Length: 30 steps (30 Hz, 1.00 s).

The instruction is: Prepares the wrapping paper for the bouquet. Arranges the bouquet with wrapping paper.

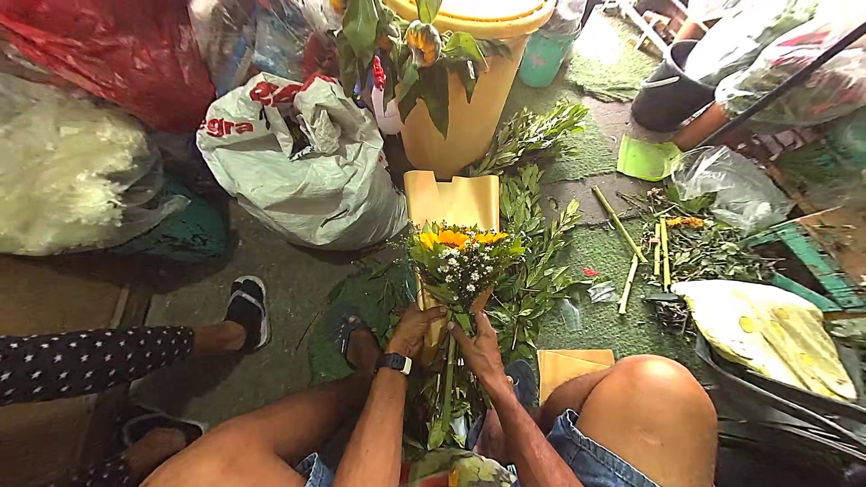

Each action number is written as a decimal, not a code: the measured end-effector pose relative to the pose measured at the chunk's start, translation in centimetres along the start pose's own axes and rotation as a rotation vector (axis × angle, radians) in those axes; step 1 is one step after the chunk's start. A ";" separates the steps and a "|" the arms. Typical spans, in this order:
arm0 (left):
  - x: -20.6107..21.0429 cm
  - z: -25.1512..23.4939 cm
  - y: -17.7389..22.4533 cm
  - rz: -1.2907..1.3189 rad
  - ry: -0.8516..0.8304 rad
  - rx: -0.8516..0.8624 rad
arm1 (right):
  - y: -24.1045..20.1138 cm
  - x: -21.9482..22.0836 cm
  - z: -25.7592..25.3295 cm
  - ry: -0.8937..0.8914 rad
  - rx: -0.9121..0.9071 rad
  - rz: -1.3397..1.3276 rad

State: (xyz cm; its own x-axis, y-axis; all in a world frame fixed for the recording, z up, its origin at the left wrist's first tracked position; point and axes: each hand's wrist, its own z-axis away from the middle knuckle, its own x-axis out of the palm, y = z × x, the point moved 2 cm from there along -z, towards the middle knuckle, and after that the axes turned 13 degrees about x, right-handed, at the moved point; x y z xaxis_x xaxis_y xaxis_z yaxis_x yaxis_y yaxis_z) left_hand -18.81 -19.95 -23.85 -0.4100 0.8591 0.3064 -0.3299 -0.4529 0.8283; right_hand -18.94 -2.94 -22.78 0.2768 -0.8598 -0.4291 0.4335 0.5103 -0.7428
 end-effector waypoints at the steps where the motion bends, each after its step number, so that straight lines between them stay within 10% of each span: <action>1: 0.1 0.2 0.0 0.022 -0.028 0.017 | -0.1 0.0 0.1 -0.002 0.001 0.004; 23: 2.4 0.7 0.1 -0.121 -0.013 0.188 | -1.1 -1.5 -0.1 -0.042 0.002 0.051; 30: 2.3 0.6 0.1 -0.133 -0.006 0.187 | 3.8 -2.1 -5.8 0.058 0.137 -0.686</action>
State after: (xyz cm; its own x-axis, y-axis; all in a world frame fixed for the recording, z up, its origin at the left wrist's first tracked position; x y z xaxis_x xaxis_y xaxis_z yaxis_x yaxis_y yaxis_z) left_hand -19.25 -17.91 -22.76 -0.3679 0.9099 0.1916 -0.2169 -0.2843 0.9339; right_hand -22.83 0.67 -27.71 -0.1422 -0.9862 0.0842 0.5990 -0.1535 -0.7859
